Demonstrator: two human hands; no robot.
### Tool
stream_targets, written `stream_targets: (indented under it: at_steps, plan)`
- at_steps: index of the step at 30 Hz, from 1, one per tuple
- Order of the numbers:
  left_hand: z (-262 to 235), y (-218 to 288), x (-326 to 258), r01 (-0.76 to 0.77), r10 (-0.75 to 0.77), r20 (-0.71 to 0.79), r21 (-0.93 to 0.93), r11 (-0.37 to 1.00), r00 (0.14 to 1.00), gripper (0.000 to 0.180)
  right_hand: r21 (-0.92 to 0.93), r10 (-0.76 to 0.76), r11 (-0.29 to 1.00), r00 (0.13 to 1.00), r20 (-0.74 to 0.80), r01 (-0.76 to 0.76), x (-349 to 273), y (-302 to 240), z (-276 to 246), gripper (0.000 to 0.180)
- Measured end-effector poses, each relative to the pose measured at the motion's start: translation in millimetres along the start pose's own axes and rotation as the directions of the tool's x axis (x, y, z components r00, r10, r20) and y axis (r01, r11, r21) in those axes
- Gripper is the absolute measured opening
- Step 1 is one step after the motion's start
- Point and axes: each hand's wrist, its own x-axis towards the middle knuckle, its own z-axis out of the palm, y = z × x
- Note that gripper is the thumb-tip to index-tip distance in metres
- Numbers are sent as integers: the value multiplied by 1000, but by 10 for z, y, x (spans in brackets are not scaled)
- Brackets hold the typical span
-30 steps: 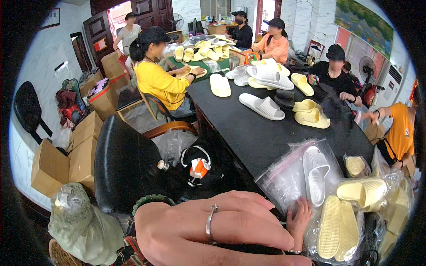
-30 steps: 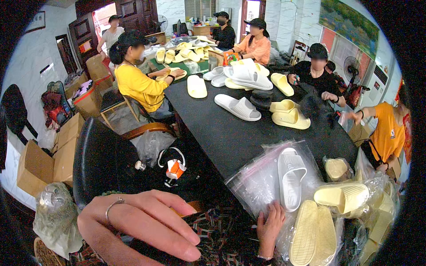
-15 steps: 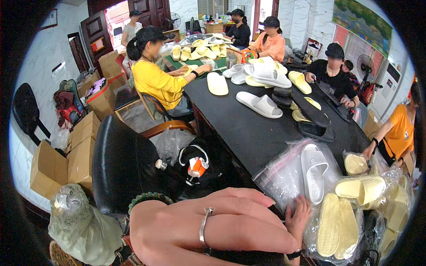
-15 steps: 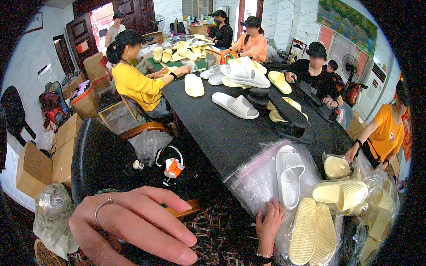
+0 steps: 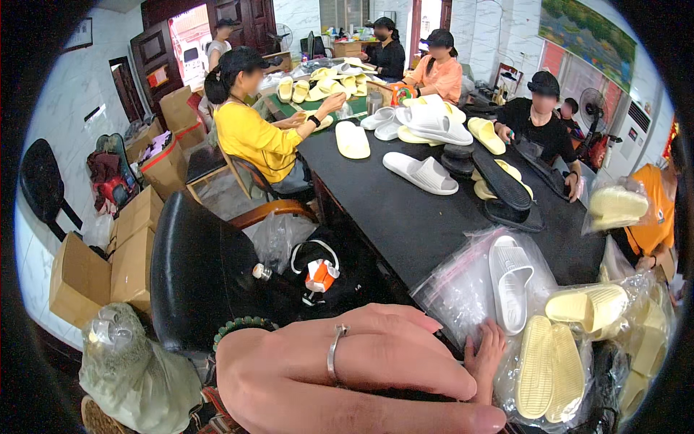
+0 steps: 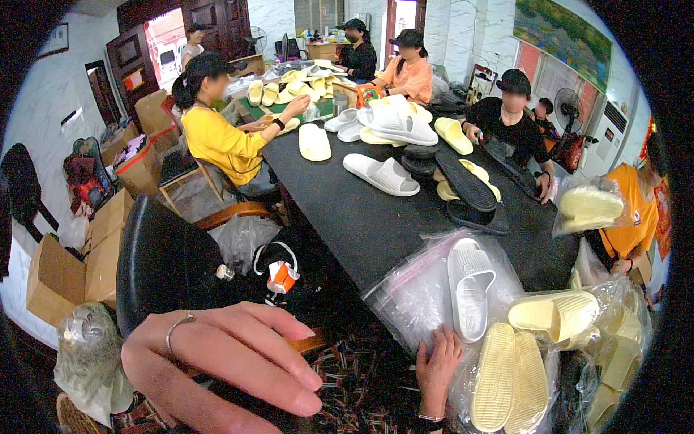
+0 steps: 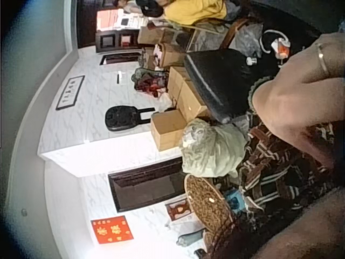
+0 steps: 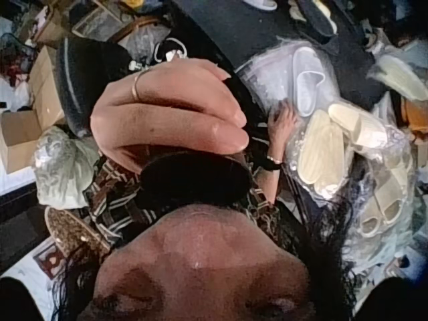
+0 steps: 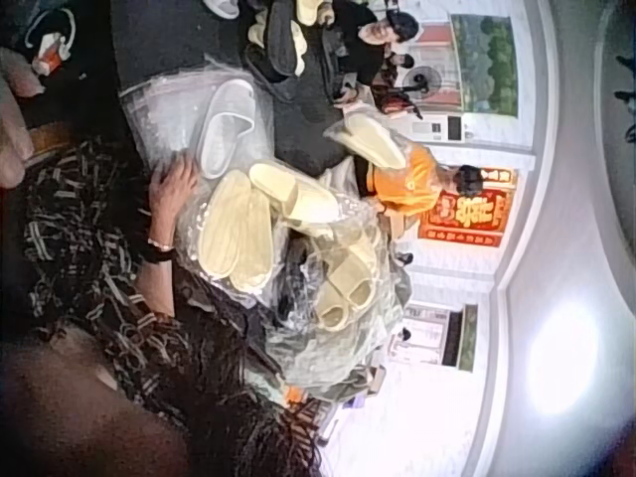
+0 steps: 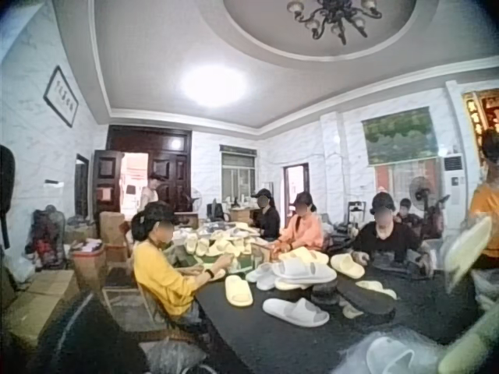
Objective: The recorder is packing yellow slippers into plastic bags at a communal work table.
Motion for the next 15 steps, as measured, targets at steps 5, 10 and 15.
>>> stream_targets:
  at_steps: [5, 10, 15]
  plan:
    - [-17, -251, -100, -182, 183, 1, -86, 979, 983, 35, -17, 19, 1000, 1000, 18, -18, -40, 41, 12, 42]
    - [-38, 103, -107, 375, -366, 82, -203, 904, 927, 35, -13, 7, 1000, 999, 36, -7, 12, 13, 7, 44]
    - [4, 151, -82, 447, -456, 32, -270, 853, 889, 38, 4, 15, 1000, 999, 29, -15, 6, -3, -33, 43]
